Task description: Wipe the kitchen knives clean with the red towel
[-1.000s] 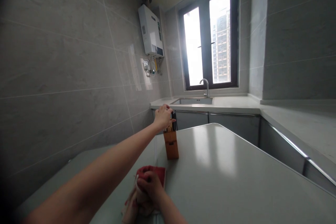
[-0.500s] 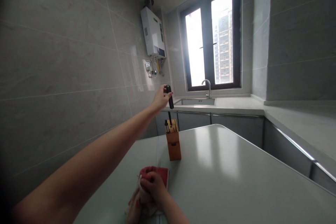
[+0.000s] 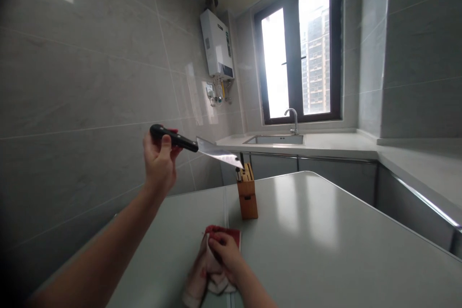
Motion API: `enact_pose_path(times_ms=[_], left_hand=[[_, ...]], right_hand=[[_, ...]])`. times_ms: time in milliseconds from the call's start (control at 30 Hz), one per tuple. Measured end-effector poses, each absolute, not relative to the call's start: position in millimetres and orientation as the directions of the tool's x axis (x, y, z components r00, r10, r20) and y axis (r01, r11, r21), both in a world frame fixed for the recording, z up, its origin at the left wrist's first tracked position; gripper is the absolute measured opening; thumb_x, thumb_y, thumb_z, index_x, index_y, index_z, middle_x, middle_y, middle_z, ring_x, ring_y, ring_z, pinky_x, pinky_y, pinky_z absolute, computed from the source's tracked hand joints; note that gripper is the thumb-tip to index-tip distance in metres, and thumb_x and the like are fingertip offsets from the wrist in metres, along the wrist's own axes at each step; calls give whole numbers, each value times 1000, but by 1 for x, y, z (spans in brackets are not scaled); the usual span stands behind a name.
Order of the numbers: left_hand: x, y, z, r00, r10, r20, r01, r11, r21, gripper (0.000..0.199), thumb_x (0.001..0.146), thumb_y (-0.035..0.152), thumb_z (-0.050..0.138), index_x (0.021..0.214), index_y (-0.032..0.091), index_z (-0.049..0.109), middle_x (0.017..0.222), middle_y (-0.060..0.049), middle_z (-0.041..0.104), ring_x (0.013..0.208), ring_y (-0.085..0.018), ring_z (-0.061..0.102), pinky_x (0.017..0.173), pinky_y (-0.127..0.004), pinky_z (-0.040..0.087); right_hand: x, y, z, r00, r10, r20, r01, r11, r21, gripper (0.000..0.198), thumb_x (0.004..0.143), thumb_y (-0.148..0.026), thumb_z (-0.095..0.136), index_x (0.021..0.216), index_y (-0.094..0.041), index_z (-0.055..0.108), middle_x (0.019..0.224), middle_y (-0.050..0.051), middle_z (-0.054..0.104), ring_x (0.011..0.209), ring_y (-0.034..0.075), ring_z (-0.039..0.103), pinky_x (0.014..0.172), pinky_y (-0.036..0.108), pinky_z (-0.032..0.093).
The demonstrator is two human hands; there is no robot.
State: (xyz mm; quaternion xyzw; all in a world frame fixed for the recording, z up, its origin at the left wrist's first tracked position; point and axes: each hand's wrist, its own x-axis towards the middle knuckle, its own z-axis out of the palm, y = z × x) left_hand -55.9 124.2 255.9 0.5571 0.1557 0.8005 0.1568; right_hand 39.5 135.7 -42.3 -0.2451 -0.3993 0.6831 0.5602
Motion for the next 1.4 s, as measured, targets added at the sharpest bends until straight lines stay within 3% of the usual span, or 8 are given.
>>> enact_pose_path(times_ms=[233, 567, 867, 1000, 1267, 1400], left_hand=[[-125, 82, 204, -556, 386, 736, -69, -904, 422, 35, 77, 29, 64, 108, 27, 48, 102, -1, 57, 75, -8, 58, 64, -19, 52], [-146, 72, 178, -602, 491, 630, -191, -854, 483, 30, 75, 25, 66, 102, 26, 54, 99, 1, 59, 77, -9, 58, 67, -21, 53], [-152, 57, 113, -626, 614, 481, -245, -740, 626, 35, 72, 31, 69, 104, 30, 55, 102, 3, 59, 82, -8, 58, 69, -16, 52], [-153, 57, 75, -619, 675, 402, -247, -653, 716, 38, 71, 35, 69, 106, 32, 56, 105, 4, 59, 86, -9, 58, 70, -15, 52], [-170, 51, 31, -447, 858, 254, -225, -382, 896, 53, 60, 43, 74, 107, 31, 54, 112, 0, 61, 106, -21, 55, 83, -27, 52], [-180, 57, 25, -428, 891, 154, -153, -239, 959, 54, 51, 49, 75, 96, 23, 60, 97, -4, 65, 90, -23, 62, 75, -31, 55]], right_hand=[[41, 136, -38, -315, 941, 120, -699, -144, -701, 27, 63, -33, 74, 82, -13, 67, 77, 7, 68, 71, 17, 62, 72, 31, 46], [47, 137, -36, -294, 954, 65, -761, -193, -619, 30, 60, -31, 76, 82, -14, 67, 77, 7, 69, 72, 18, 64, 75, 32, 48], [51, 141, -39, -237, 970, 52, -853, -183, -490, 21, 60, -25, 77, 76, -15, 67, 76, 5, 70, 72, 16, 64, 77, 29, 48], [49, 138, -37, -233, 972, 27, -858, -193, -476, 22, 60, -29, 77, 73, -14, 67, 74, 5, 70, 71, 17, 64, 77, 31, 49], [49, 143, -44, -207, 978, 30, -858, -166, -487, 18, 65, -29, 73, 72, -15, 66, 71, 4, 69, 69, 15, 63, 74, 29, 49], [51, 147, -43, -178, 984, -1, -854, -155, -496, 21, 66, -31, 71, 78, -15, 66, 77, 5, 70, 74, 18, 64, 71, 30, 51]])
